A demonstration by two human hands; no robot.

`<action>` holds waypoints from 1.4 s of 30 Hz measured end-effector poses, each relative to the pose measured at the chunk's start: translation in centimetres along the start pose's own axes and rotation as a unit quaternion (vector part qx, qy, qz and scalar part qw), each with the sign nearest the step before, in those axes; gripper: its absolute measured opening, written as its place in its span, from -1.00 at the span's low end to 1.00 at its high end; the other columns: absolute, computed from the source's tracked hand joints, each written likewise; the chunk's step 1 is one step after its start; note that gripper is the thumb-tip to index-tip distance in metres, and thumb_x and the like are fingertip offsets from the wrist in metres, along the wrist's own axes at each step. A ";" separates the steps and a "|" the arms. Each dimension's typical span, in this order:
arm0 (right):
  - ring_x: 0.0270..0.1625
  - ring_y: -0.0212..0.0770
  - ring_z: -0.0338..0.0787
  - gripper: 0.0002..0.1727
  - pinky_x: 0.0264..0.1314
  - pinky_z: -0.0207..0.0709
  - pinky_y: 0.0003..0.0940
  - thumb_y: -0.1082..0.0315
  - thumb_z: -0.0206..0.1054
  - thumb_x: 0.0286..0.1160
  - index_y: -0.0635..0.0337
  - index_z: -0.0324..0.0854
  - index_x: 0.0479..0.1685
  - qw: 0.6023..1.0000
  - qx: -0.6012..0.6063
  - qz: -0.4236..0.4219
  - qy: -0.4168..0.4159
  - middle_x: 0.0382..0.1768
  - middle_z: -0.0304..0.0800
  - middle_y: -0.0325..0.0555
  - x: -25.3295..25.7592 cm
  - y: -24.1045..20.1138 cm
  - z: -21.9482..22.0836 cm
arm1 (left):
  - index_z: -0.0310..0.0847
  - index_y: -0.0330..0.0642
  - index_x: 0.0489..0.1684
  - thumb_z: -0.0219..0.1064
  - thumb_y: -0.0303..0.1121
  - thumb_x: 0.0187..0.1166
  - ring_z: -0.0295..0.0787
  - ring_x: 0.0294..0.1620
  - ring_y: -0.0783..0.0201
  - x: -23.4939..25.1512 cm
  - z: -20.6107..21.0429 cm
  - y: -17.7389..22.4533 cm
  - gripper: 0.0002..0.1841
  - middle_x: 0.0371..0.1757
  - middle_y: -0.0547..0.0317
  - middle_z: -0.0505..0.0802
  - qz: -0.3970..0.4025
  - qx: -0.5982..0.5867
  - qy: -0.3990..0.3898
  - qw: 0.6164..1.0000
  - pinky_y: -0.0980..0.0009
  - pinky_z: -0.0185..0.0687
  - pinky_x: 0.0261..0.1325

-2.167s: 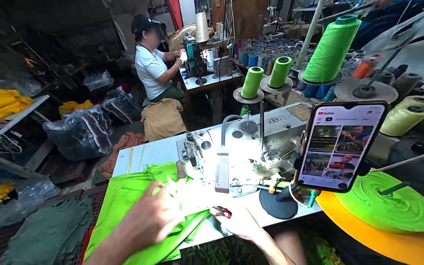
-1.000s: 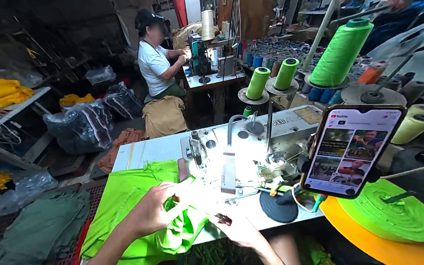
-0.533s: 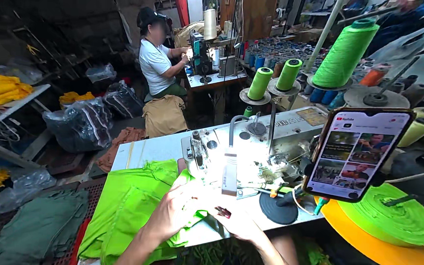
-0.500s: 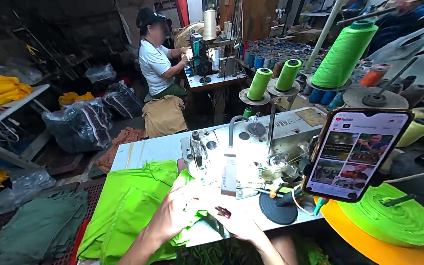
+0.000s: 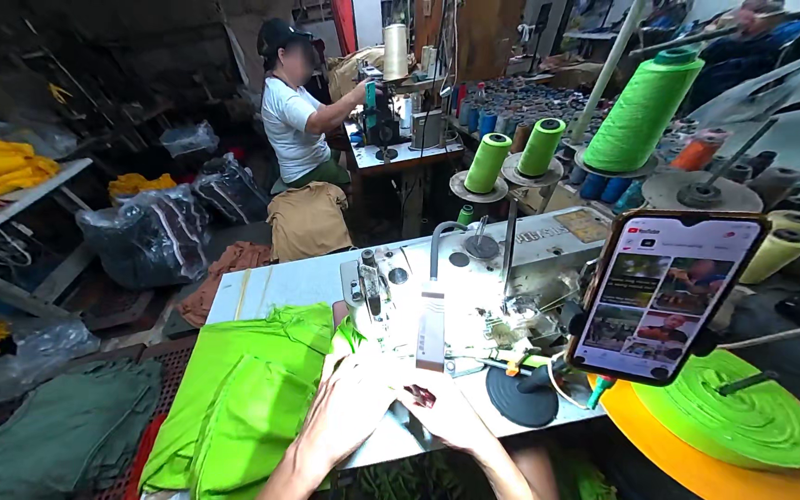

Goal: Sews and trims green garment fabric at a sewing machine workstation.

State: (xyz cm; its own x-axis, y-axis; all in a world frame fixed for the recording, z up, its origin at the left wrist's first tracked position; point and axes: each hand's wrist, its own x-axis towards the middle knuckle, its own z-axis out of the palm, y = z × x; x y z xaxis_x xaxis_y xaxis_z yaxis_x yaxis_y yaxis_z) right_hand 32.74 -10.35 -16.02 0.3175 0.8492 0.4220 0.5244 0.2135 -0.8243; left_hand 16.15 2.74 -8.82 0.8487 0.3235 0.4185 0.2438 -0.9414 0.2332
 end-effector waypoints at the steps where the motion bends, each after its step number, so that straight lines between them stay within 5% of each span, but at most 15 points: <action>1: -0.04 -0.43 0.81 -0.75 0.16 0.68 -0.46 0.21 0.42 0.55 0.16 0.84 -0.01 1.000 -0.017 -0.007 0.005 -0.13 0.89 -0.16 0.0 0.0 0.0 | 0.85 0.24 -0.06 0.17 0.10 0.71 0.72 0.29 0.38 0.0 0.1 -0.1 -0.66 0.05 0.46 0.90 0.012 0.025 -0.006 1.000 0.08 0.36 0.53; 6: -0.06 -0.34 0.87 -0.79 0.09 0.75 -0.32 0.28 0.42 0.42 0.08 0.87 -0.05 0.994 -0.097 -0.042 0.027 -0.14 0.92 -0.19 0.5 0.4 0.5 | 0.86 0.23 -0.12 0.13 -0.03 0.74 0.73 0.23 0.26 -0.2 1.2 -0.6 -0.69 0.02 0.40 0.90 0.072 0.110 0.015 0.991 0.04 0.36 0.44; 10: 0.10 -0.26 0.89 -0.73 0.09 0.80 -0.19 0.21 0.41 0.39 -0.13 0.89 0.03 0.970 -0.218 -0.084 0.067 0.11 0.91 -0.26 0.2 0.6 1.0 | 0.85 0.22 -0.04 0.14 -0.08 0.70 0.72 0.33 0.15 -1.3 2.4 -0.7 -0.71 0.17 0.36 0.88 0.073 0.143 0.021 0.987 -0.03 0.42 0.41; 17: 0.16 0.04 0.87 -0.62 -0.11 0.79 -0.01 0.09 0.38 0.29 -0.19 0.87 0.11 0.927 -0.364 -0.058 0.065 0.23 0.82 0.01 -0.6 -0.7 1.7 | 0.84 0.25 -0.02 0.15 -0.15 0.71 0.73 0.35 0.18 -2.2 3.4 -0.3 -0.74 0.16 0.36 0.88 0.028 0.140 0.049 0.988 -0.10 0.40 0.49; 22: -0.04 0.12 0.85 -0.63 -0.43 0.71 -0.07 -0.01 0.33 0.43 -0.24 0.84 0.17 0.906 -0.421 0.012 0.039 0.09 0.78 0.09 0.7 -2.3 1.9 | 0.81 0.23 0.00 0.15 -0.15 0.71 0.69 0.41 0.17 -0.9 3.6 -0.9 -0.75 0.24 0.32 0.84 -0.010 0.155 0.036 0.987 -0.20 0.31 0.56; 28: -0.25 -0.16 0.92 -0.52 -0.34 0.76 -0.04 -0.13 0.30 0.48 -0.07 0.83 0.20 0.915 -0.385 0.073 0.097 -0.15 0.93 -0.21 -1.6 -2.4 1.5 | 0.81 0.23 0.24 0.20 -0.17 0.65 0.71 0.32 0.10 0.5 4.3 -2.7 -0.68 0.16 0.20 0.84 -0.068 0.155 0.042 0.985 -0.11 0.39 0.47; 31: -0.37 -0.22 0.84 -0.39 -0.36 0.70 -0.04 -0.29 0.30 0.43 -0.05 0.77 0.24 0.926 -0.347 0.131 0.070 -0.33 0.88 -0.27 -3.1 -3.0 0.6 | 0.85 0.27 0.18 0.17 -0.13 0.68 0.71 0.27 0.10 0.2 4.7 -3.3 -0.68 0.16 0.19 0.83 -0.114 0.097 0.089 0.985 -0.03 0.48 0.35; 35: -0.20 -0.28 0.86 -0.59 -0.16 0.78 -0.21 0.04 0.25 0.60 0.06 0.74 0.24 0.955 -0.288 0.056 0.045 -0.13 0.88 -0.21 -3.1 -3.3 0.5 | 0.89 0.10 0.02 0.23 -0.16 0.64 0.74 0.16 0.09 -1.5 4.4 -4.0 -0.72 0.12 0.15 0.84 -0.162 0.017 0.143 0.976 0.04 0.61 0.20; 38: 0.02 -0.19 0.89 -0.59 0.02 0.79 -0.20 0.13 0.19 0.66 0.03 0.71 0.35 0.933 -0.353 -0.019 0.072 0.09 0.86 -0.16 -1.1 -3.3 2.2 | 0.86 -0.10 -0.14 0.24 -0.24 0.62 0.81 0.01 0.13 -3.1 3.4 -4.0 -0.75 -0.07 0.12 0.87 -0.157 0.023 0.186 0.970 0.07 0.67 0.08; 42: -0.18 0.01 0.90 -0.64 -0.27 0.78 -0.04 0.23 0.29 0.55 0.07 0.77 0.26 0.898 -0.431 -0.004 0.087 -0.03 0.86 0.01 2.2 -4.3 4.7 | 0.83 -0.06 -0.25 0.20 -0.22 0.59 0.80 -0.03 0.24 -5.2 1.5 -2.0 -0.75 -0.11 0.23 0.87 -0.148 0.034 0.211 0.966 0.16 0.63 0.07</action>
State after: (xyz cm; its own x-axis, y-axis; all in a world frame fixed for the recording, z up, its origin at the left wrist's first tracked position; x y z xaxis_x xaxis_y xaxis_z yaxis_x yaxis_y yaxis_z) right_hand 27.45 -7.11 -13.28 0.3907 0.7453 0.5402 0.9201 -0.2981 -0.2541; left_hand 11.94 2.80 -12.82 0.4742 0.5767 0.6652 0.4888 -0.8009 0.3459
